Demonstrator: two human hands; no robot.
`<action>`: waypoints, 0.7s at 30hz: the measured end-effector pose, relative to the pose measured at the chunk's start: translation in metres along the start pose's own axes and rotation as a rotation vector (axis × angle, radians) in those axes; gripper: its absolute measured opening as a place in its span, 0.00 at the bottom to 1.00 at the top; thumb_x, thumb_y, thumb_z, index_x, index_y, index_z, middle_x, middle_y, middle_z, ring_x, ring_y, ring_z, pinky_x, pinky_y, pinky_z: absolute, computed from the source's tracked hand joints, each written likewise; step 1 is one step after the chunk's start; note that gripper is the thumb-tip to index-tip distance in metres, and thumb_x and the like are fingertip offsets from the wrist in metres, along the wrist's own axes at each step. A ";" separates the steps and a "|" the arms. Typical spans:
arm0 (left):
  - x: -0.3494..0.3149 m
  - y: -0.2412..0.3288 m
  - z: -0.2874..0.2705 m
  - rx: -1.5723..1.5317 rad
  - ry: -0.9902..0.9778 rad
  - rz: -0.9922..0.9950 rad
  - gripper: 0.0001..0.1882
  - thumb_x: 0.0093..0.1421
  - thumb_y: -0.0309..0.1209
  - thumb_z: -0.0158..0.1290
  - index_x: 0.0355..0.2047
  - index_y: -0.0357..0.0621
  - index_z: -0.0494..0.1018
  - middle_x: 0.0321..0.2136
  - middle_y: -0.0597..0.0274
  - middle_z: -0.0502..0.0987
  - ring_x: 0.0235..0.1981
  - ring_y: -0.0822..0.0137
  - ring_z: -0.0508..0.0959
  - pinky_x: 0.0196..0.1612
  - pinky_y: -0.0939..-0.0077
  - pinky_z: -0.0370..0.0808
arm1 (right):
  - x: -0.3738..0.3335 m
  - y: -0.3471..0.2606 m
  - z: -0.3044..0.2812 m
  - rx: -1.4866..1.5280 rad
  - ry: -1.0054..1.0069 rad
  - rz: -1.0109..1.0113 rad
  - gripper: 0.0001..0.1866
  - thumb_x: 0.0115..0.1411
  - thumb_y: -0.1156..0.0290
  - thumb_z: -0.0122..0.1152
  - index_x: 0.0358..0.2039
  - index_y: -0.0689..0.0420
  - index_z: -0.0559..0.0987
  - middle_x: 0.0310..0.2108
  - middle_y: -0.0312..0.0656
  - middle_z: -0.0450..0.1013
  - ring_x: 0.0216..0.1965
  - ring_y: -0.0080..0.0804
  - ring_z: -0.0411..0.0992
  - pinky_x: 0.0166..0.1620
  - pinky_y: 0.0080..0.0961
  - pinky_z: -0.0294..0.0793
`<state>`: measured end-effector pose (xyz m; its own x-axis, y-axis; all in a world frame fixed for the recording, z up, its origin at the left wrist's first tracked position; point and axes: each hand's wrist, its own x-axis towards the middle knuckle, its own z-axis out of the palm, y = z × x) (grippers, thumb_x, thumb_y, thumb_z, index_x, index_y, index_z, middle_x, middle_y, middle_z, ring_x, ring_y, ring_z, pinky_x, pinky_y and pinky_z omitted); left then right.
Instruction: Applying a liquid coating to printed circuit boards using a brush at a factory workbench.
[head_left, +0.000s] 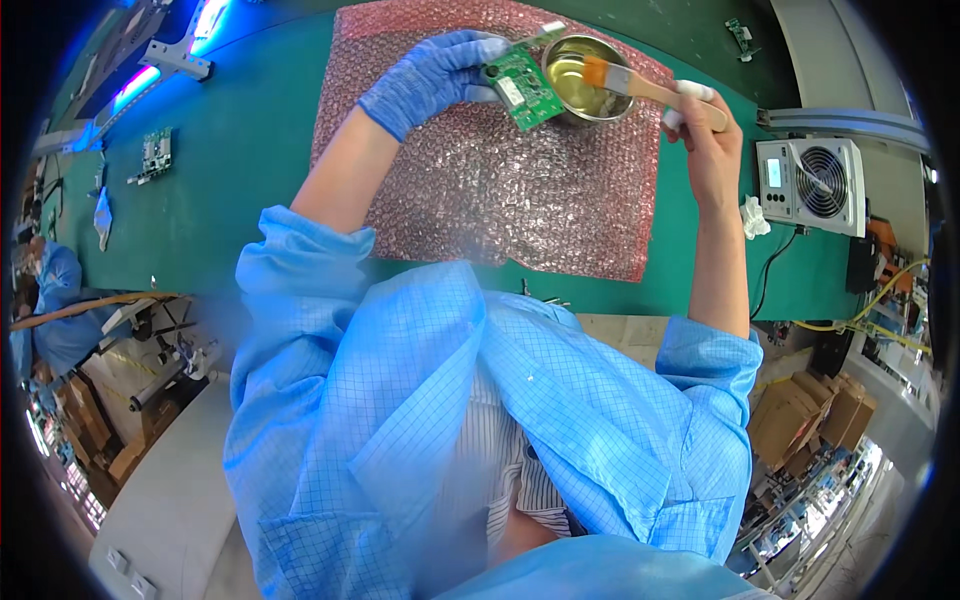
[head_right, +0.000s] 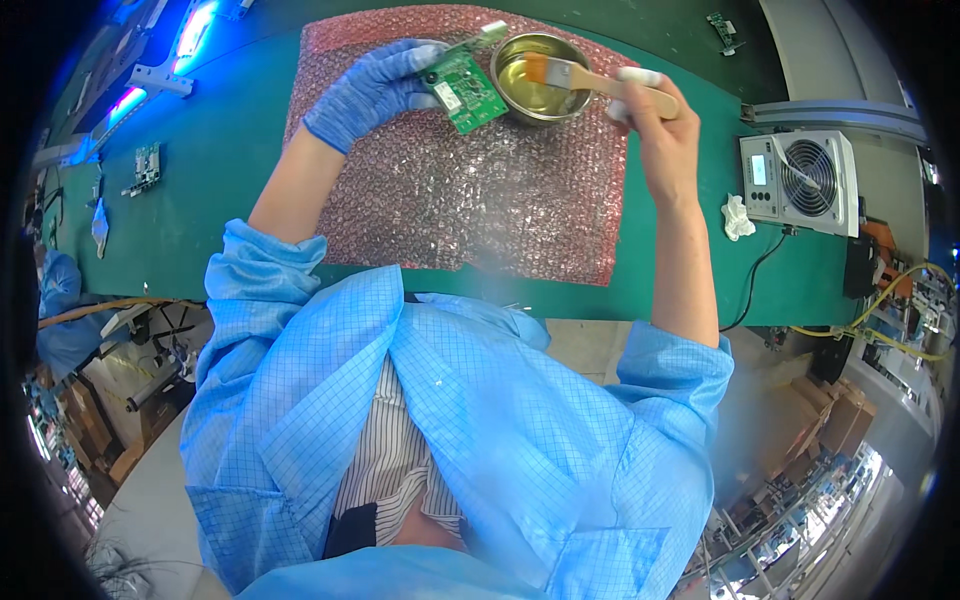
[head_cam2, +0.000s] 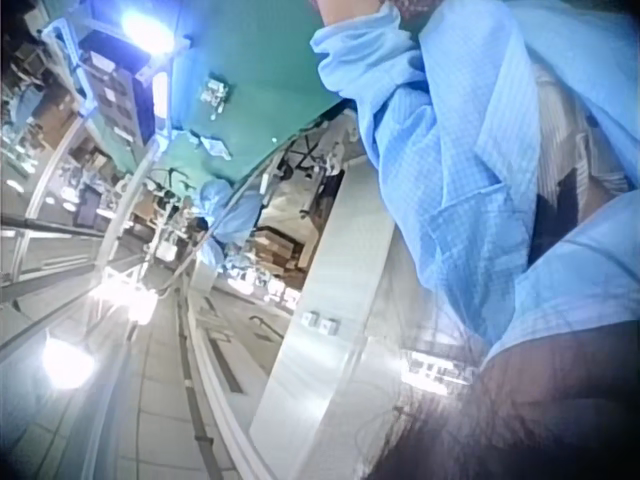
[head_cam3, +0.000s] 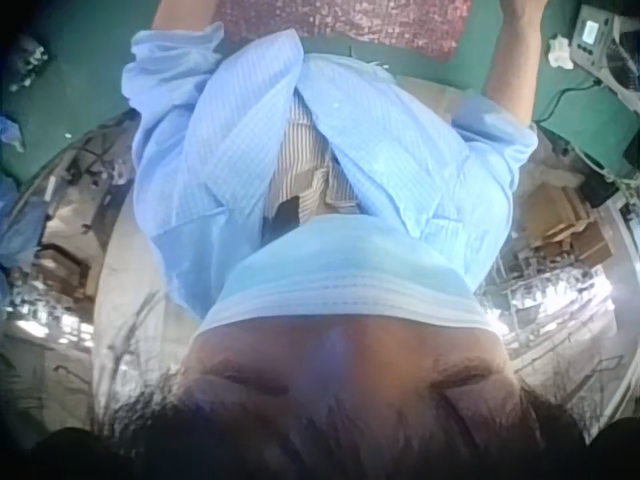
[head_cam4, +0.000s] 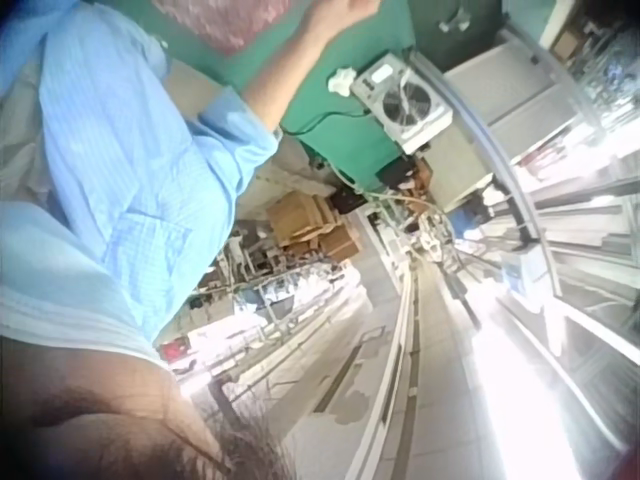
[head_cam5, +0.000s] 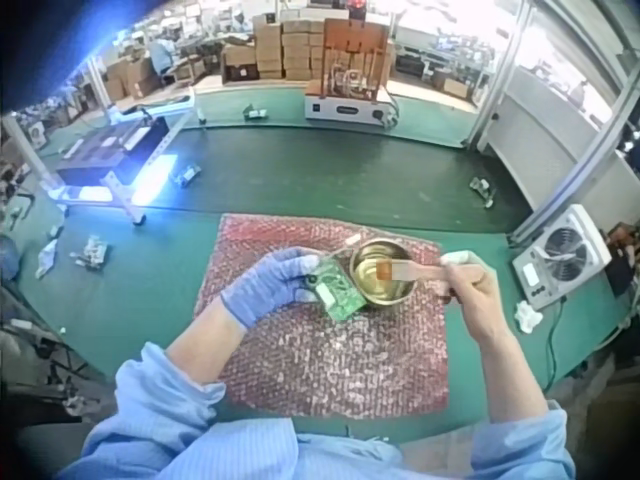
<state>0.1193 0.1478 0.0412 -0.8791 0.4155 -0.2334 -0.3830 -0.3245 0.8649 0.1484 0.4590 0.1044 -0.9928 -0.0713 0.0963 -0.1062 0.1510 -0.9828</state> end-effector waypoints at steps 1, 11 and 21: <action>0.000 0.001 0.003 0.021 -0.004 -0.008 0.25 0.54 0.41 0.56 0.48 0.39 0.68 0.41 0.58 0.74 0.42 0.66 0.76 0.44 0.73 0.76 | 0.000 -0.003 0.008 0.000 -0.074 -0.016 0.13 0.60 0.66 0.54 0.39 0.62 0.76 0.24 0.34 0.71 0.26 0.17 0.66 0.28 0.16 0.65; -0.009 0.012 0.012 0.225 -0.022 0.011 0.27 0.51 0.47 0.58 0.46 0.43 0.72 0.35 0.64 0.76 0.34 0.75 0.76 0.33 0.86 0.75 | 0.014 -0.016 0.036 -0.134 -0.370 -0.112 0.14 0.60 0.63 0.55 0.41 0.59 0.76 0.29 0.32 0.73 0.30 0.17 0.68 0.32 0.14 0.67; -0.005 0.004 -0.001 0.214 0.015 0.097 0.23 0.53 0.42 0.57 0.45 0.41 0.73 0.35 0.62 0.77 0.34 0.73 0.78 0.33 0.83 0.77 | -0.010 0.003 0.045 -0.049 -0.201 0.008 0.12 0.58 0.63 0.55 0.34 0.60 0.76 0.21 0.32 0.71 0.22 0.15 0.67 0.26 0.14 0.63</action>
<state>0.1219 0.1436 0.0457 -0.9137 0.3778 -0.1501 -0.2294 -0.1744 0.9576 0.1607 0.4154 0.0937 -0.9631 -0.2646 0.0500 -0.1055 0.1999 -0.9741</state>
